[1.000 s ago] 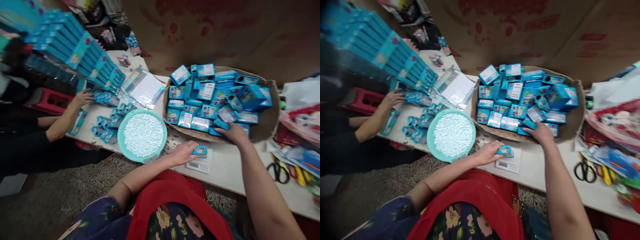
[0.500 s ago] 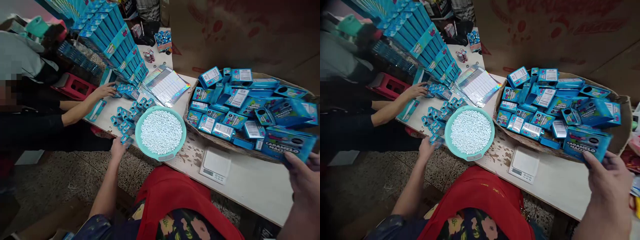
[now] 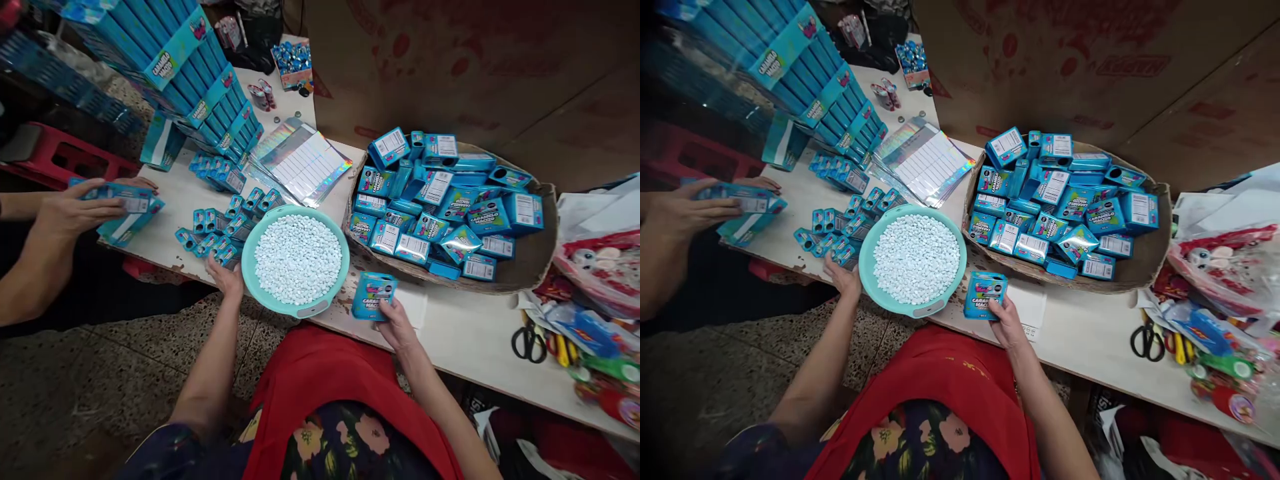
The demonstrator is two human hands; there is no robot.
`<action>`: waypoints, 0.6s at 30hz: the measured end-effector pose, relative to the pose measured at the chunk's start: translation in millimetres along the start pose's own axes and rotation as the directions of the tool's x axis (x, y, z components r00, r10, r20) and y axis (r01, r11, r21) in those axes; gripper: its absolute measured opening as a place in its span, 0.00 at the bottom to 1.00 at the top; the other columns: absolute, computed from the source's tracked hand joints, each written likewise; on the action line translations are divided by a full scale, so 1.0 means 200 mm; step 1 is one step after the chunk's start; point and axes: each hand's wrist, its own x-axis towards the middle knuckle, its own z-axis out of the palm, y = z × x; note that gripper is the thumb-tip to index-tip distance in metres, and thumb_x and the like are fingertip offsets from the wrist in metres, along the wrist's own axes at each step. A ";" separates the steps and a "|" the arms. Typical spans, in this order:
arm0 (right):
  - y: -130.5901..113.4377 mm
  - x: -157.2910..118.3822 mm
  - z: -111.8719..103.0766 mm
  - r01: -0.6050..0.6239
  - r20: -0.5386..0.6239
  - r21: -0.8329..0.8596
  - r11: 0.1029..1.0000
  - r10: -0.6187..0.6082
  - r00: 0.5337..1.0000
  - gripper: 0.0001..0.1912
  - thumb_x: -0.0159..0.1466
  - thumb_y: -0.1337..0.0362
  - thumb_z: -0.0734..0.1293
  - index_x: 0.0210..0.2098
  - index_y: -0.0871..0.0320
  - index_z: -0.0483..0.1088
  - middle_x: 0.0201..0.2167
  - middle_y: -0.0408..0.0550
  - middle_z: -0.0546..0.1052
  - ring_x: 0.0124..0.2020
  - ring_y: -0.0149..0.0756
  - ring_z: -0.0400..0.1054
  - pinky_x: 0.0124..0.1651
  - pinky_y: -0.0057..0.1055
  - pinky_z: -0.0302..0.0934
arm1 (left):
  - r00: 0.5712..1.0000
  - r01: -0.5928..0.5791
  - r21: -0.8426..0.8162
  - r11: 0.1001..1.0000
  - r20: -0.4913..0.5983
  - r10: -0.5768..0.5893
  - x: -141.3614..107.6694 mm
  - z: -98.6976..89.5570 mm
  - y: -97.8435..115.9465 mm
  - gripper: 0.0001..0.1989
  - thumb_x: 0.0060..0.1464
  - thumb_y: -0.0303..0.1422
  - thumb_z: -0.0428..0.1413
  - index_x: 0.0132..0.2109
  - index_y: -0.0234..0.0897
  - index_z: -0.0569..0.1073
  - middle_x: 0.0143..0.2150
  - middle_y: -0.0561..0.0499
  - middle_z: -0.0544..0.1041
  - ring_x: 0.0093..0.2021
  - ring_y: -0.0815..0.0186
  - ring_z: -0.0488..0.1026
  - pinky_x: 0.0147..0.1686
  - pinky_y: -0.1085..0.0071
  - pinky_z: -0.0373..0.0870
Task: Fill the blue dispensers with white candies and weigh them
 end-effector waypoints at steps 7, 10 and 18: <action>0.16 0.02 0.09 -0.134 0.156 0.090 0.987 0.119 0.981 0.27 0.48 0.55 0.77 0.46 0.53 0.71 0.42 0.47 0.79 0.44 0.43 0.74 0.49 0.44 0.68 | 0.867 -0.498 -0.158 0.853 -0.101 0.488 -0.39 -0.06 0.19 0.25 0.61 0.38 0.47 0.62 0.31 0.55 0.59 0.33 0.63 0.63 0.54 0.58 0.60 0.55 0.57; 0.16 0.02 0.08 -0.093 0.135 0.174 0.980 0.070 0.988 0.27 0.48 0.59 0.77 0.46 0.51 0.71 0.43 0.44 0.79 0.46 0.41 0.73 0.53 0.43 0.65 | 0.694 -0.702 -0.241 0.670 -0.021 0.720 -0.51 -0.06 0.28 0.25 0.60 0.39 0.50 0.61 0.33 0.58 0.58 0.34 0.65 0.63 0.51 0.58 0.58 0.52 0.57; 0.08 -0.01 -0.11 0.037 0.006 0.055 0.998 -0.037 0.999 0.28 0.49 0.51 0.75 0.46 0.52 0.69 0.43 0.47 0.78 0.45 0.43 0.73 0.51 0.42 0.65 | 0.286 -0.939 -0.090 0.331 0.323 0.902 -0.74 -0.13 0.39 0.12 0.59 0.38 0.52 0.43 0.35 0.72 0.33 0.44 0.73 0.38 0.57 0.67 0.38 0.61 0.59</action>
